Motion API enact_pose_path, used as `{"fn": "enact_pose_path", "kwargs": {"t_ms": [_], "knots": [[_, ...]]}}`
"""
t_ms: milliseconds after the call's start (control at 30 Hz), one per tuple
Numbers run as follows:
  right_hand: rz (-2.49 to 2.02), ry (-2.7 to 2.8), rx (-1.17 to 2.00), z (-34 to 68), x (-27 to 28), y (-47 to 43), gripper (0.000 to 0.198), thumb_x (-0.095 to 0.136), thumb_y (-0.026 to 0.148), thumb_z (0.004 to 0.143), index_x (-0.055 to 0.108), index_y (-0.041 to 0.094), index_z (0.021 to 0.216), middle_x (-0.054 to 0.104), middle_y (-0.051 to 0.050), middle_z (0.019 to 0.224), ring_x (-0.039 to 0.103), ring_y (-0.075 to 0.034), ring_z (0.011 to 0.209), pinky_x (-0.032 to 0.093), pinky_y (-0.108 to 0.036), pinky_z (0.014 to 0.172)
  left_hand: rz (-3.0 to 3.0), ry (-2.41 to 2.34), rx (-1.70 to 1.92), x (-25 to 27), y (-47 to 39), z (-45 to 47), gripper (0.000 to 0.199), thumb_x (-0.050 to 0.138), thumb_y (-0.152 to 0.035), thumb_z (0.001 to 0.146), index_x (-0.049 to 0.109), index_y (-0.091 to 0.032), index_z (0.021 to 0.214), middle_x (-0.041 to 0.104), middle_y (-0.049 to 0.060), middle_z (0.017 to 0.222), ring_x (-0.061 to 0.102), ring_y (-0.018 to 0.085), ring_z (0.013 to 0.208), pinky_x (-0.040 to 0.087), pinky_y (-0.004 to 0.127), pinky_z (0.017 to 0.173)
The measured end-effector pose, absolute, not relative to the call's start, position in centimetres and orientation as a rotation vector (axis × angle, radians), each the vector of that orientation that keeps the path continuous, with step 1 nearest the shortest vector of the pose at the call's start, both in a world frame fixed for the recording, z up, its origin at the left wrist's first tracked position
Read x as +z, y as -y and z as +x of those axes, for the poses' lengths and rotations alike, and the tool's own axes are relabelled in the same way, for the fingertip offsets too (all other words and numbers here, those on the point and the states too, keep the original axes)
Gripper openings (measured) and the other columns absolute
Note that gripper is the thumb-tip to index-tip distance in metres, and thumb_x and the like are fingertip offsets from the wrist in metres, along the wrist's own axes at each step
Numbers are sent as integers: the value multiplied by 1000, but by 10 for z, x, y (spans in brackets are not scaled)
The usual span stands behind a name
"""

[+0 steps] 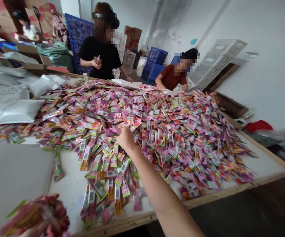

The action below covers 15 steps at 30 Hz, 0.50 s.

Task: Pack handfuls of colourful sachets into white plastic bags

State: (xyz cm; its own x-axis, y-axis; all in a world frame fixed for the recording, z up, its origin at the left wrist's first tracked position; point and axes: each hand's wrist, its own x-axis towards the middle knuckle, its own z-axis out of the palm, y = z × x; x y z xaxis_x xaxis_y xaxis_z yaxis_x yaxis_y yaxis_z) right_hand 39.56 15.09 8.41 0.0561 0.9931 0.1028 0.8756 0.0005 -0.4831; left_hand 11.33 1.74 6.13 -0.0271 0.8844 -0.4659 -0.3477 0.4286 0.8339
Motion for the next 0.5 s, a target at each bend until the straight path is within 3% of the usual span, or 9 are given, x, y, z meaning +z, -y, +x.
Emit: {"fn": "enact_pose_path", "kwargs": {"t_ms": [67,167,267,400,500], "knots": [[-1749,1774,714,377,83,-113,19,71,31,83,71,15,93,74,-8,91,69,-23,88,54,-33,80,563,-1210,1066,66,1,125,57,88,-39,54,68,-30,106,74,4,88,70,34,85,62,43,64],[-1370,1451,1347,340,73,-52,31,73,44,80,69,17,97,74,-4,89,70,-23,83,55,-36,79,565,-1194,1065,66,16,151,54,89,-34,48,70,-20,96,73,6,78,70,30,73,61,38,64],[-1243,1170,1405,311,56,-10,51,72,53,80,61,19,116,72,-7,108,67,-24,103,49,-40,97,514,-1203,1050,61,19,171,53,89,-29,48,70,-15,94,74,6,77,70,26,68,61,35,65],[-1188,1144,1503,304,41,3,71,61,65,84,44,26,141,54,-7,141,48,-25,133,31,-43,115,440,-1162,1050,56,26,182,74,90,-28,48,66,-14,116,77,11,95,72,34,87,61,39,74],[-1161,1180,1582,310,42,3,82,63,68,81,36,30,148,46,-6,148,39,-25,140,23,-44,119,389,-1144,1064,56,30,183,82,90,-26,47,63,-14,124,76,13,105,70,36,98,60,41,81]]}}
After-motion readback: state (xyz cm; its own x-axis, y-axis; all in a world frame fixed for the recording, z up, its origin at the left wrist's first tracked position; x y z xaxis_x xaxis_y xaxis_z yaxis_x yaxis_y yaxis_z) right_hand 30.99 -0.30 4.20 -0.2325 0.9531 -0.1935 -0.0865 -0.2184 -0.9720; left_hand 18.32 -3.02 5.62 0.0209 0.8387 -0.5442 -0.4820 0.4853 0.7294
